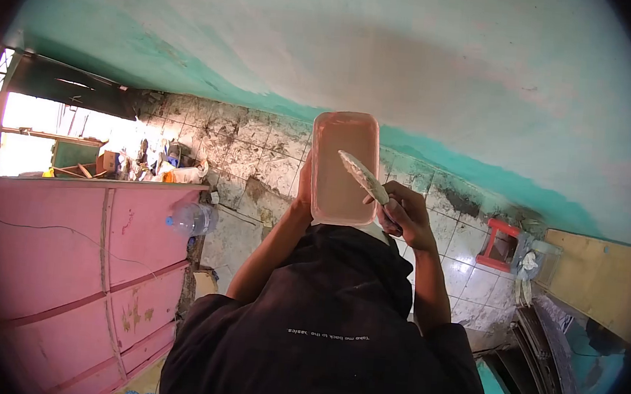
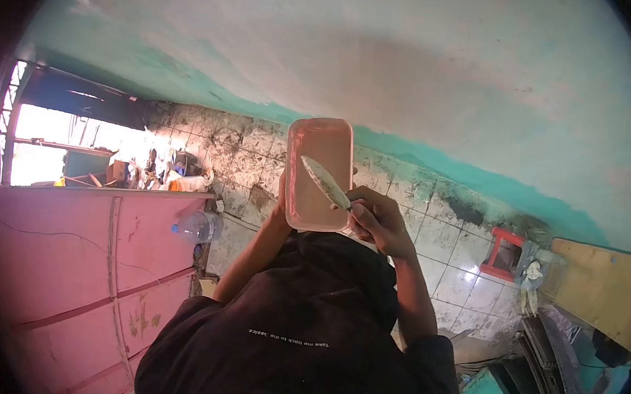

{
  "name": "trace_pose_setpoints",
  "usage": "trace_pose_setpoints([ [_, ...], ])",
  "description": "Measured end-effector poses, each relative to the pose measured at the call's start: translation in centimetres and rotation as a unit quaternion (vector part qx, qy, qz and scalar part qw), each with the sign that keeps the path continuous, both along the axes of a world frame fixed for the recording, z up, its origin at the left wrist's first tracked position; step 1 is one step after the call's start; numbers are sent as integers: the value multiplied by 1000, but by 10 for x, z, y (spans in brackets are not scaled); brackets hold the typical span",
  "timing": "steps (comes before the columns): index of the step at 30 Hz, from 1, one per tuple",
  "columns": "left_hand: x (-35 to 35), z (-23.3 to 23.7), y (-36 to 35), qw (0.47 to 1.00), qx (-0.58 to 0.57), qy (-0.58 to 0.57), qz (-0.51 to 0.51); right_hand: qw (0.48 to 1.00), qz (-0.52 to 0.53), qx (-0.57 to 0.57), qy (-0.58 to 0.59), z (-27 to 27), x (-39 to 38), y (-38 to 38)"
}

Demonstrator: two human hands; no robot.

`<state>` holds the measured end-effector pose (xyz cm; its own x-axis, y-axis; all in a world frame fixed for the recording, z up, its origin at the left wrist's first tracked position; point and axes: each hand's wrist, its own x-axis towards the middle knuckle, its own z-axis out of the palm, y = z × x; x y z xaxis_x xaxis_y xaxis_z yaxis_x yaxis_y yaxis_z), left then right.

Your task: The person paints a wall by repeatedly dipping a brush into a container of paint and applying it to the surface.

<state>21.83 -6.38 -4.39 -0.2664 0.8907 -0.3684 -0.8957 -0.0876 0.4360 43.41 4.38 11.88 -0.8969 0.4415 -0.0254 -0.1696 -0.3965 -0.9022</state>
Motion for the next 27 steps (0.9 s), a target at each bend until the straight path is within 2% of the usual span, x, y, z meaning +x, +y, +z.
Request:
trace_pose_setpoints([
  [4, -3, 0, 7, 998, -4, -49, -26, 1000, -18, 15, 2, 10, -9, -3],
  [8, 2, 55, 29, 996, 78, -12, -33, 993, -102, 66, -14, 17, -9, 4],
  [10, -3, 61, 34, 993, 112, 1, -43, 983, -147, 105, -33, 15, -9, 9],
  [12, -17, 61, 40, 984, 122, -90, -94, 969, -179, 162, -50, 24, -17, 24],
  [14, -31, 70, 43, 979, 137, -99, -114, 948, -231, 209, -71, 41, -30, 34],
  [15, -39, 77, 43, 976, 138, -112, -122, 929, -235, 250, -138, 56, -32, 44],
  [17, -57, 85, 44, 968, 156, -127, -149, 896, -286, 310, -139, 73, -49, 59],
  [18, -67, 84, 40, 972, 164, -108, -132, 855, -317, 383, -148, 88, -60, 66],
  [19, -77, 82, 36, 974, 170, -91, -115, 846, -332, 390, -148, 99, -68, 76],
  [21, -107, 57, 33, 975, 171, -66, -127, 759, -348, 514, -195, 124, -82, 96],
  [25, -135, 53, 38, 972, 164, -40, -165, 694, -392, 579, -169, 202, -118, 117],
  [27, -145, 63, 40, 969, 156, -36, -187, 630, -423, 630, -168, 253, -132, 123],
])
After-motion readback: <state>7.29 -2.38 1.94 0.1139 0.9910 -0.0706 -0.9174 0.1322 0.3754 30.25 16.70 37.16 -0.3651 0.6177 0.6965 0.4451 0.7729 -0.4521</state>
